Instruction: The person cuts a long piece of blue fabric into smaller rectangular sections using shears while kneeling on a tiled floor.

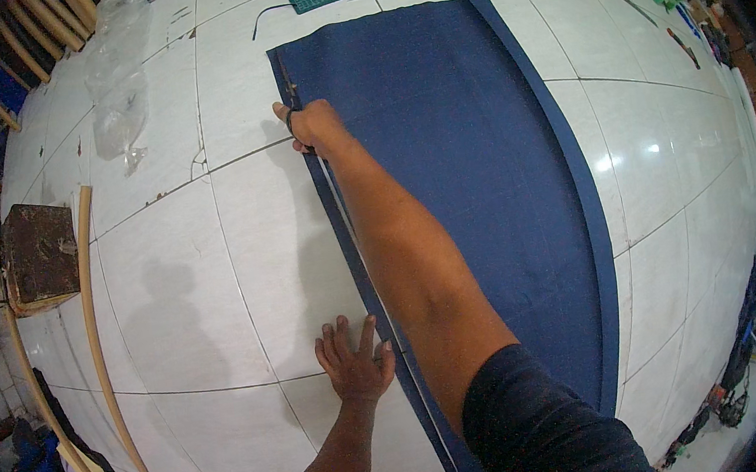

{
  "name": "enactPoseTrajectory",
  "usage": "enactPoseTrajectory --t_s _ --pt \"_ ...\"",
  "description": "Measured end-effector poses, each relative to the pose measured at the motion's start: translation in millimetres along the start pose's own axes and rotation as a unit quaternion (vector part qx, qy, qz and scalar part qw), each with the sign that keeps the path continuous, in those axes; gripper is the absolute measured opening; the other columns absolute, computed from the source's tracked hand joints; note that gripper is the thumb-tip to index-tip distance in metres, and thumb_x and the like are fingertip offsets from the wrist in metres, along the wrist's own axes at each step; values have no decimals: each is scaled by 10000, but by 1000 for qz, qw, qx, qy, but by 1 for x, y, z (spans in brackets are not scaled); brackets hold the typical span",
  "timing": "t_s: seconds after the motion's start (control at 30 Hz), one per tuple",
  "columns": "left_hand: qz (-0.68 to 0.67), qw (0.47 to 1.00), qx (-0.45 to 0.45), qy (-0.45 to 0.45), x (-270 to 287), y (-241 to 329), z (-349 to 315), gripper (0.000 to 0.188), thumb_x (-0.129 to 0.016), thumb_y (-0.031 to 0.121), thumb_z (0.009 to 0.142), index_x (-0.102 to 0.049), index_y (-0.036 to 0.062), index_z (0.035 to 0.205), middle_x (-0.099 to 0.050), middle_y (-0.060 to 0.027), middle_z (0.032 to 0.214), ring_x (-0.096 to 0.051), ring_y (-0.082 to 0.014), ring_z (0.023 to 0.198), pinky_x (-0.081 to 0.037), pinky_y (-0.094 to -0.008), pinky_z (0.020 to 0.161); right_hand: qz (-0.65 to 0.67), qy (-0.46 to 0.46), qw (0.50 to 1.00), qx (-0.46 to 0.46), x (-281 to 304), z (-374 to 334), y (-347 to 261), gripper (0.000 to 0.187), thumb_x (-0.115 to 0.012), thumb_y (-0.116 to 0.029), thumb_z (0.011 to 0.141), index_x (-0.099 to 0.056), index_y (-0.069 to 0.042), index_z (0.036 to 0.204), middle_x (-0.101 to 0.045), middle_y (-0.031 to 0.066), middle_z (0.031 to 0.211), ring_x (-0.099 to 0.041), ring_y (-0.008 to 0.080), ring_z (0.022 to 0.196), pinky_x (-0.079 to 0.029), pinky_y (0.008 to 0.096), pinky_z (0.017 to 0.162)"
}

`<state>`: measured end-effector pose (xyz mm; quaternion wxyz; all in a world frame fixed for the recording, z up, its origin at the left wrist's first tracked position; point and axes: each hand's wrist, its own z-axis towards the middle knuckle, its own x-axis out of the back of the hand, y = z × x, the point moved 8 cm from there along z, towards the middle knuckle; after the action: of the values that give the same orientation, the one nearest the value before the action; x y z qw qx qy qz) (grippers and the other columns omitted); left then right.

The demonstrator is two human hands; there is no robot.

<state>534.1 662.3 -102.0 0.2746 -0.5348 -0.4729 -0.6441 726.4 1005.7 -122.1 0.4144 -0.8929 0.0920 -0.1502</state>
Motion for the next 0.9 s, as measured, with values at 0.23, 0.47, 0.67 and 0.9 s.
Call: enactPoseTrajectory --t_s 0.23,0.47,0.67,0.9 --pt "10 1000 -7 -4 1 5 2 535 -648 443 893 -597 215 1374 -424 -239 1459 -351 -468 1389 -258 -659 1121 -85 -8 995 57 5 12 -6 599 -700 -580 905 -655 -5 743 -625 88 623 -619 210 550 -511 409 556" --pt "0 1000 8 -1 7 8 9 523 -612 523 913 -613 249 1358 -447 -203 1424 -386 -441 1355 -311 -654 1092 -241 25 958 154 36 -135 47 590 -678 -609 911 -629 -29 1012 -662 154 868 -656 253 817 -509 425 701" --pt "-5 1000 9 -1 7 1 3 528 -616 477 920 -613 181 1357 -412 -224 1471 -324 -460 1405 -219 -652 1153 -267 252 928 65 186 -396 262 644 -841 -212 804 -515 40 1299 -587 246 1219 -579 405 1163 -437 501 1007" --pt "-7 999 25 22 -1 1 -1 359 -560 319 979 -638 96 1248 -412 -196 1517 -305 -437 1450 -208 -621 1181 -403 285 870 18 248 -525 438 606 -813 -145 759 -565 -4 1293 -539 246 1384 -473 441 1324 -361 520 1085"
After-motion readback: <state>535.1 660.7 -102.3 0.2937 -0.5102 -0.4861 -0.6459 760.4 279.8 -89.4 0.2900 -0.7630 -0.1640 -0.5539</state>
